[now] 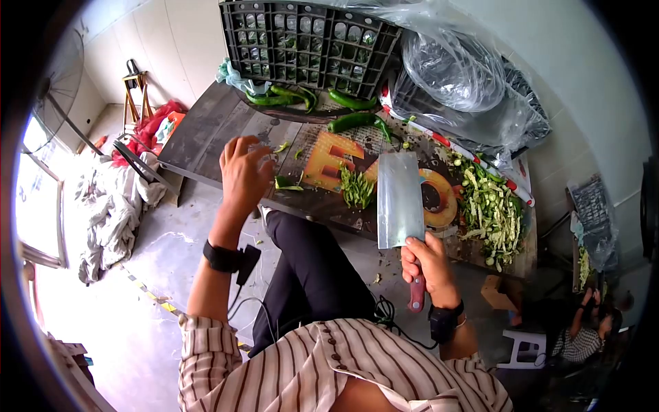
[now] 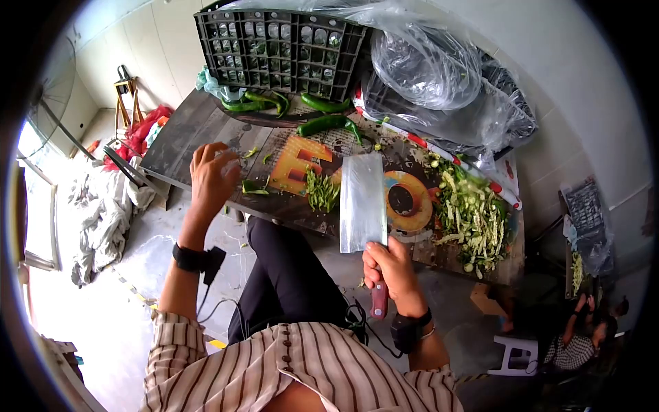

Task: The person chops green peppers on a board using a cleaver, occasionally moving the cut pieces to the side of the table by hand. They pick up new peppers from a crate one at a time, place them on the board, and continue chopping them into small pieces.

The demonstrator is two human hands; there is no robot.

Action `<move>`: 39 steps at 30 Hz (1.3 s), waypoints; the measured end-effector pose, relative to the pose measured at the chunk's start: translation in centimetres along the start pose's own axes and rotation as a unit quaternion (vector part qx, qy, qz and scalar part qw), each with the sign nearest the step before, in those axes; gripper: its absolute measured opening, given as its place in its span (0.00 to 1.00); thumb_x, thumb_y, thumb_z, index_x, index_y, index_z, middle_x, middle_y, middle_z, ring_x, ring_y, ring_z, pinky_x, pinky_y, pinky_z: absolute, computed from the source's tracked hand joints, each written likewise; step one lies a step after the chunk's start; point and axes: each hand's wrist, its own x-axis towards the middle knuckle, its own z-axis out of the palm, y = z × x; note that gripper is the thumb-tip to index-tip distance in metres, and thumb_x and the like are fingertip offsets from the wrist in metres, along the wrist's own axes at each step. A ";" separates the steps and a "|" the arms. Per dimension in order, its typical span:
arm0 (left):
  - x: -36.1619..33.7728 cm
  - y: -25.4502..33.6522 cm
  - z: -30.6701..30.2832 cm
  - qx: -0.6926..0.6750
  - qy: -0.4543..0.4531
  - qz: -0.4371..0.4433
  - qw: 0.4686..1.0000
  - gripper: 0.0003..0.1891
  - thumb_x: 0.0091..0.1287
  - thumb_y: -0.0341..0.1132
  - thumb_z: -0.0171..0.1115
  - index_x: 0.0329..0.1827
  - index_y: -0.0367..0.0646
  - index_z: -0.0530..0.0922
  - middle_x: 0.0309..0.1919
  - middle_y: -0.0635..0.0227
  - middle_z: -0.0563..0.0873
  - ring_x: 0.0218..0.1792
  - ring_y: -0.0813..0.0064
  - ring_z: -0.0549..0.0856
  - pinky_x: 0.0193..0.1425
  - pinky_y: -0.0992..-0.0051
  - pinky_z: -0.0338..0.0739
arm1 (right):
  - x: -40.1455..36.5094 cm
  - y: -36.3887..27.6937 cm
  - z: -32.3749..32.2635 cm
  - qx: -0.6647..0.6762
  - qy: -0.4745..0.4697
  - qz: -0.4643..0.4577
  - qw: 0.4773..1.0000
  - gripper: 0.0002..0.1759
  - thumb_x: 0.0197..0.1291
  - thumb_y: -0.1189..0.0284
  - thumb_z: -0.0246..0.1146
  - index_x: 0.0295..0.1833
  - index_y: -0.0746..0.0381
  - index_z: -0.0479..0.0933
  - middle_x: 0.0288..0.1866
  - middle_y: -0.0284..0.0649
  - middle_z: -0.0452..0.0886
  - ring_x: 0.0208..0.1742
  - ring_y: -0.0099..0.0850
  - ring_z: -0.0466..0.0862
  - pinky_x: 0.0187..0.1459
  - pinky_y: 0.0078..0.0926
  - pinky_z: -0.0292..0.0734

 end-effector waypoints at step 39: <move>-1.3 12.7 5.1 0.009 -0.070 0.170 0.983 0.43 0.56 0.43 0.71 0.77 0.60 0.63 0.78 0.69 0.61 0.80 0.54 0.53 0.78 0.40 0.44 | -1.5 4.5 0.1 0.126 0.047 0.015 0.991 0.09 0.70 0.69 0.57 0.38 0.58 0.66 0.26 0.30 0.69 0.18 0.20 0.69 0.21 0.25 0.70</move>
